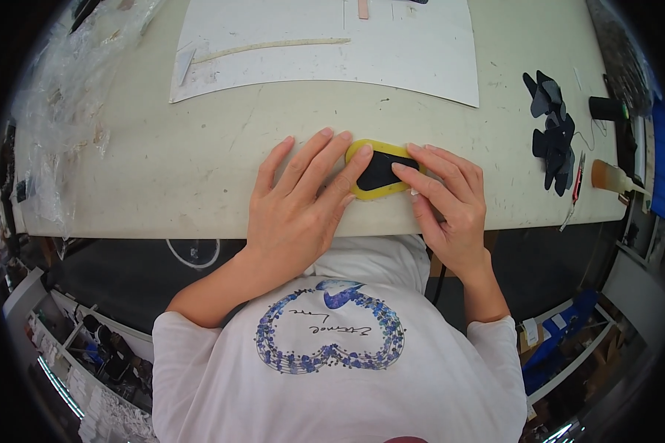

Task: Assembling small leather and foam components using a yellow jig and adhesive strips.

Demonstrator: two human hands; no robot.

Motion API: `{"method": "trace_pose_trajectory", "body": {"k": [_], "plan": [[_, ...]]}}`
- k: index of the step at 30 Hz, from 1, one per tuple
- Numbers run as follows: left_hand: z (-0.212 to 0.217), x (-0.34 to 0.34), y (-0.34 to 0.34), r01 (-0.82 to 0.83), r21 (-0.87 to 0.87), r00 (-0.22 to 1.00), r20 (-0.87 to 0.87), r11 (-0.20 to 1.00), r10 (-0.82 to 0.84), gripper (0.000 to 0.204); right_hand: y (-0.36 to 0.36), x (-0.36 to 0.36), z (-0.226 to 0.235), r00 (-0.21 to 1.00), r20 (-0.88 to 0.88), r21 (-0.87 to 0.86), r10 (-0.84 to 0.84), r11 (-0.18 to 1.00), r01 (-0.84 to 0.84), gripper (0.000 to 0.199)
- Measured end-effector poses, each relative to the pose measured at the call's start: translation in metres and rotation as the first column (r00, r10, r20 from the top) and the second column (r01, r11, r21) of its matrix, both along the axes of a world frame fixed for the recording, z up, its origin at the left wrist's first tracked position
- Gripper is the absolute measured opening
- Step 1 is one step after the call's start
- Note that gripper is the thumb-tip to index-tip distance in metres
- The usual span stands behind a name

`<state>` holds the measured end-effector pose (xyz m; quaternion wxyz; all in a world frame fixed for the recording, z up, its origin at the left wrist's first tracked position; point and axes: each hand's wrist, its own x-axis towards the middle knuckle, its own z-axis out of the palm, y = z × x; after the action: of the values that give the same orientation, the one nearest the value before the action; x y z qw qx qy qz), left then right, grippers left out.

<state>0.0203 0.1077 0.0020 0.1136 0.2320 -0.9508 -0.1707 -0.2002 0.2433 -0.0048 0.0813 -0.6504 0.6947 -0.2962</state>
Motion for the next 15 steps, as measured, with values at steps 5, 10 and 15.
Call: {"method": "trace_pose_trajectory", "body": {"k": [5,10,15], "plan": [[-0.0023,0.0004,-0.0006,-0.119,0.108,0.990,-0.065,0.987,0.126,0.054,-0.0001,-0.0005,0.0010,1.000,0.005,0.018,0.000,1.000,0.000,0.047],[0.0013,0.0066,-0.0003,-0.015,0.059,0.999,-0.032,0.998,0.017,0.054,0.0012,0.0006,0.0029,1.000,0.013,0.024,0.014,1.000,-0.014,0.049],[0.0015,0.0059,0.0038,0.060,-0.033,0.997,0.055,0.998,-0.058,0.055,-0.0003,0.0043,0.0000,0.998,-0.050,0.027,0.026,0.999,-0.024,0.049]]}}
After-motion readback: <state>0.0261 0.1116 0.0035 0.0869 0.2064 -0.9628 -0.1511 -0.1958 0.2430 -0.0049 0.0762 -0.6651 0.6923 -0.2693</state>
